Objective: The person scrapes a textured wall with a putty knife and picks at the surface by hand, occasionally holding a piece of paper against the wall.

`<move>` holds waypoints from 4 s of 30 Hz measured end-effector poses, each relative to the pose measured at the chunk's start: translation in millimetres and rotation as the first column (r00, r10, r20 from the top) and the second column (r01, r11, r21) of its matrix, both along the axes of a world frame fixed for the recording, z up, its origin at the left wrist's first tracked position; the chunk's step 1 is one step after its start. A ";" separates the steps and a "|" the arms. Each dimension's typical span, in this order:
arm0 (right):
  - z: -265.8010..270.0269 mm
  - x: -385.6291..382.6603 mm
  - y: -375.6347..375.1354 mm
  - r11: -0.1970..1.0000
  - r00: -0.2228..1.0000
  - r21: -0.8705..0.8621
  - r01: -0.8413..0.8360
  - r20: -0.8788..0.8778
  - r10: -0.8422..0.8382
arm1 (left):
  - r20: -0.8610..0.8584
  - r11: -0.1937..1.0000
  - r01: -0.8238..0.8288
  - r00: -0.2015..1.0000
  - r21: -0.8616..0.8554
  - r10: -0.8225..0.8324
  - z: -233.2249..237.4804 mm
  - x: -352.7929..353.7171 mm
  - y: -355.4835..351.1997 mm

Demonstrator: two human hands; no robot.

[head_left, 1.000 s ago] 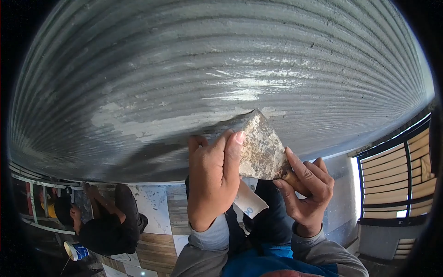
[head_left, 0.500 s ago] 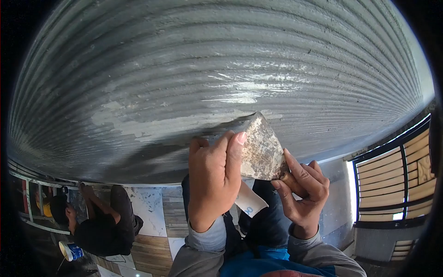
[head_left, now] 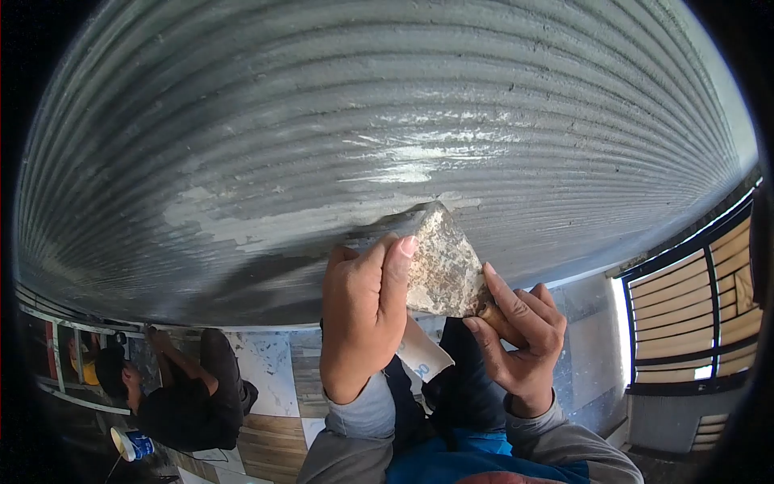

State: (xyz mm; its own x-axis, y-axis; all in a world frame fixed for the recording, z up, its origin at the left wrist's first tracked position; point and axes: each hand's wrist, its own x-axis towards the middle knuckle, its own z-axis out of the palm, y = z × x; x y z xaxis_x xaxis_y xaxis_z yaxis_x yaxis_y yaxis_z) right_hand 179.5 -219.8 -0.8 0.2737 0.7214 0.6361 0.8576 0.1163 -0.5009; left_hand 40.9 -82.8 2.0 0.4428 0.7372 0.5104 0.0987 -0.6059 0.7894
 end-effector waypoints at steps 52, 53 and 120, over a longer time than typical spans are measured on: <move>-42.1 24.5 34.3 0.970 0.977 0.235 0.056 0.186 -0.101 | -0.151 0.984 -0.151 0.979 -0.092 0.136 -0.7 9.3 -1.3; -42.5 25.9 35.6 0.966 0.971 0.254 0.057 0.209 -0.113 | -0.158 0.985 -0.147 0.979 -0.092 0.132 1.3 9.6 -2.3; -155.4 24.6 57.4 0.921 1.000 0.389 0.009 0.005 -0.012 | 0.101 0.487 -0.326 0.896 0.810 0.431 10.0 23.9 33.4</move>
State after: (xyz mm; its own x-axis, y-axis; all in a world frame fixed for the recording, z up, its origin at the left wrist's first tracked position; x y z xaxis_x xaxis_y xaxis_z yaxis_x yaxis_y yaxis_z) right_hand 204.2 -162.4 -156.2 0.2740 0.4136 0.8682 0.8633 0.2921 -0.4116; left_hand 64.9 -49.5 11.9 0.3095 0.1630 0.9368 0.5229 -0.8520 -0.0246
